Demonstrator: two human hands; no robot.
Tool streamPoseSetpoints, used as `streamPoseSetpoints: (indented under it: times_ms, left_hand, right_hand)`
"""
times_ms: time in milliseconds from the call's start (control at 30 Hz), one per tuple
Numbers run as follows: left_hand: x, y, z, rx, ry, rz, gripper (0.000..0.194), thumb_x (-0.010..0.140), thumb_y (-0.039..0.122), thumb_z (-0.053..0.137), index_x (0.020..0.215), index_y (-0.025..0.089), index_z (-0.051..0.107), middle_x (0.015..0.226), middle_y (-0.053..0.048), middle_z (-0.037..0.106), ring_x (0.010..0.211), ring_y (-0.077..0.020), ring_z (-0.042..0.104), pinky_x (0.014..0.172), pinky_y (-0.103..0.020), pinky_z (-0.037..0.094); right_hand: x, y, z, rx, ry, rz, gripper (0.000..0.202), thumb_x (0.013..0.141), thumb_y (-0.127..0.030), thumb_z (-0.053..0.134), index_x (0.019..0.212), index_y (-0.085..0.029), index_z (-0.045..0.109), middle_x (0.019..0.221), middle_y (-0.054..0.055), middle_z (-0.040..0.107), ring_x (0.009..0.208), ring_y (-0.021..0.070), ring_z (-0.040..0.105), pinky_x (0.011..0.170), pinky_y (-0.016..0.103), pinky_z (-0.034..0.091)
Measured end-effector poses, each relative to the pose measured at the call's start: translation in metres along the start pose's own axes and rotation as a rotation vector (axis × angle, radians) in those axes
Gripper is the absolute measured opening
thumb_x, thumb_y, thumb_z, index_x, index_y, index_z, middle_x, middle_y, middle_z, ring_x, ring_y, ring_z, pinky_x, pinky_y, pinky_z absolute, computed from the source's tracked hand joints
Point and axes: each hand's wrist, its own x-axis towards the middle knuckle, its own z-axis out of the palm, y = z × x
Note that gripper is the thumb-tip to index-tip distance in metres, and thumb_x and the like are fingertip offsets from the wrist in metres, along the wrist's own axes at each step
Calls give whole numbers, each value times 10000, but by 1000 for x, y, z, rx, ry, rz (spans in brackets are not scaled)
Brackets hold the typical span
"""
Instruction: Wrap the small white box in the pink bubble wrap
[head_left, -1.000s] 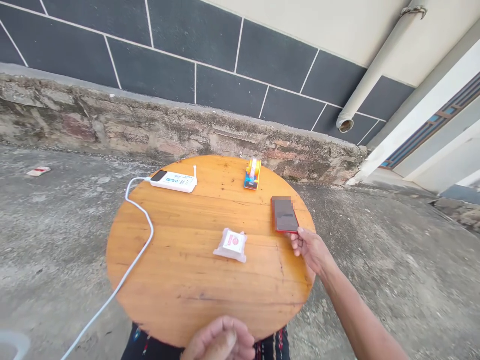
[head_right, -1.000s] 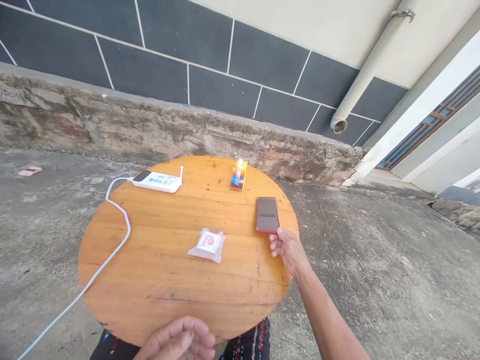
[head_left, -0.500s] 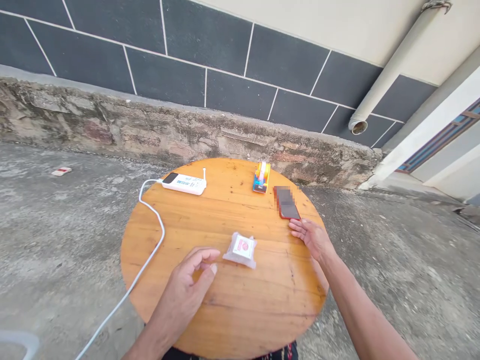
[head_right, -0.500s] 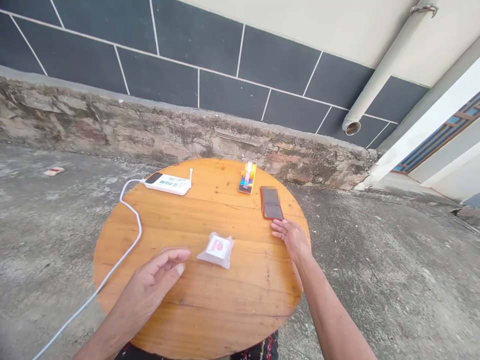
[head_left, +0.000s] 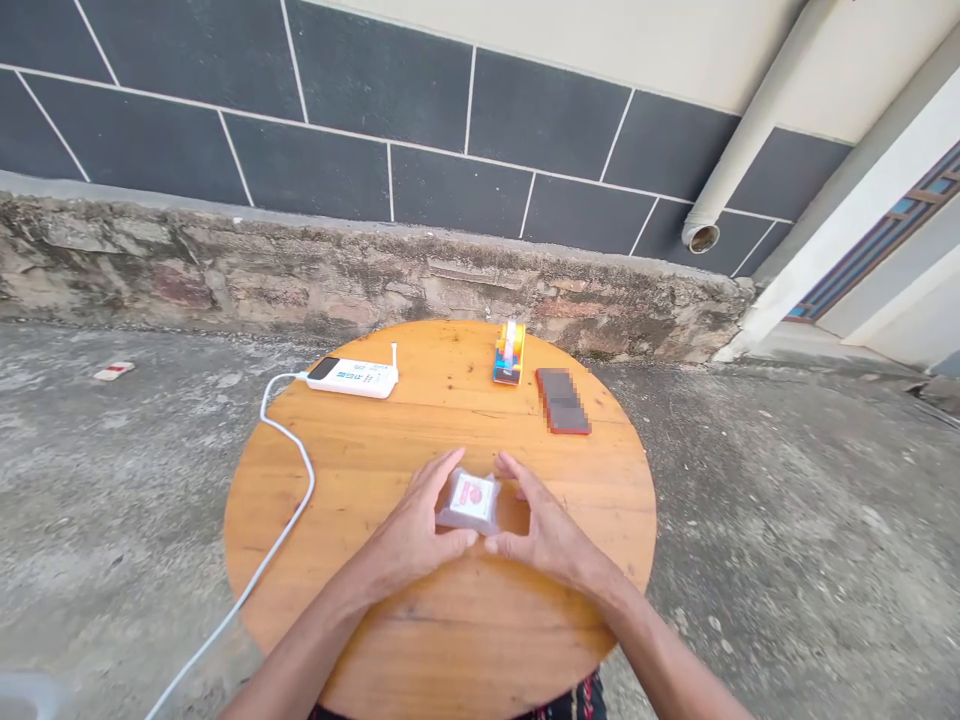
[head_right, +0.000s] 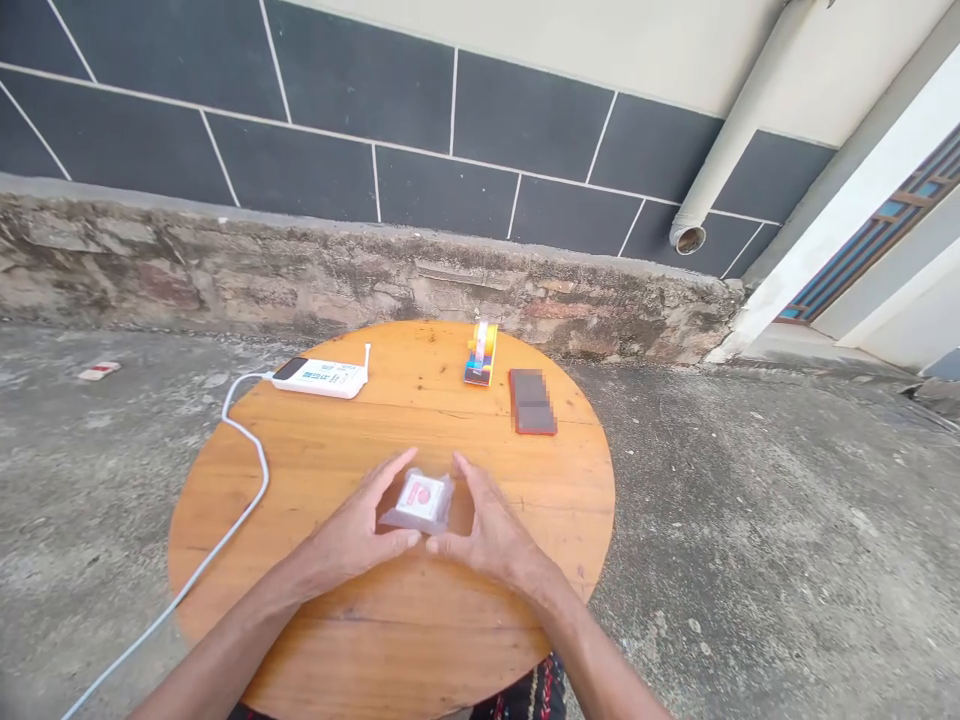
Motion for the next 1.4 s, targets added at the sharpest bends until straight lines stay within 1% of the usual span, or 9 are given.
streamPoseSetpoints:
  times_ms: [100,200,300,467,567,733,967,1167,1400]
  left_hand:
    - [4,1,0,-164,-61,-69,840,714,206,636,1446,270,229,1458,-90,350,1310,-288,377,1054,-444,371]
    - [4,0,0,-266,-55,-85,770,754,240,625,1433,265,261,1407,-84,422,1277,-265,423,1037,-406,394]
    - [2,2,0,-270,-29,-68,716,777,263,618,1417,264,297,1332,-64,498,1233,-245,465,1041,-384,385]
    - [2,6,1,-220,9,-92,711,752,230,630,1400,237,337,1259,-67,548,1163,-241,520,1026,-384,390]
    - [2,4,3,-200,35,-82,698,735,213,630,1382,232,371,1301,-77,524,1188,-252,500,1027,-396,391]
    - [1,0,6,-185,62,42,668,721,142,584,1357,242,404,1377,-66,451,1232,-243,456,1043,-393,381]
    - [1,5,4,-207,68,196,558,702,67,535,1225,259,549,1200,-42,565,1135,-212,516,993,-343,420]
    - [1,2,5,-244,51,174,335,706,99,563,989,241,673,1137,-47,557,1063,-209,544,932,-313,452]
    - [1,-1,1,-340,70,164,259,668,174,637,916,218,697,1220,-72,533,1154,-250,510,1001,-367,400]
  right_hand:
    - [7,-1,6,-63,-23,-9,984,661,-388,783,1455,-224,224,1383,130,419,1261,304,391,1050,501,303]
    - [12,1,12,-32,-5,-63,907,704,-345,753,1445,-246,239,1333,104,475,1226,285,432,1032,479,335]
    - [16,4,18,21,30,-108,764,775,-314,680,1420,-247,277,1271,94,525,1175,264,483,1006,459,368]
    - [15,7,20,16,31,-60,653,788,-305,664,1366,-242,367,1276,94,523,1162,263,495,984,438,393]
    - [14,8,21,9,42,-61,639,786,-320,672,1352,-241,386,1282,91,524,1160,263,500,983,432,398]
    - [13,10,23,-9,57,-102,673,792,-351,686,1372,-256,357,1324,85,500,1187,263,484,1001,427,387]
    - [16,11,24,23,60,-92,565,799,-375,668,1295,-231,440,1281,89,528,1160,260,506,983,418,411]
    - [14,8,24,6,60,-35,611,789,-393,677,1317,-237,412,1316,86,497,1182,257,485,1000,429,392]
    - [15,11,28,-44,98,-63,644,759,-342,683,1330,-224,410,1311,90,510,1169,261,499,1007,426,383]
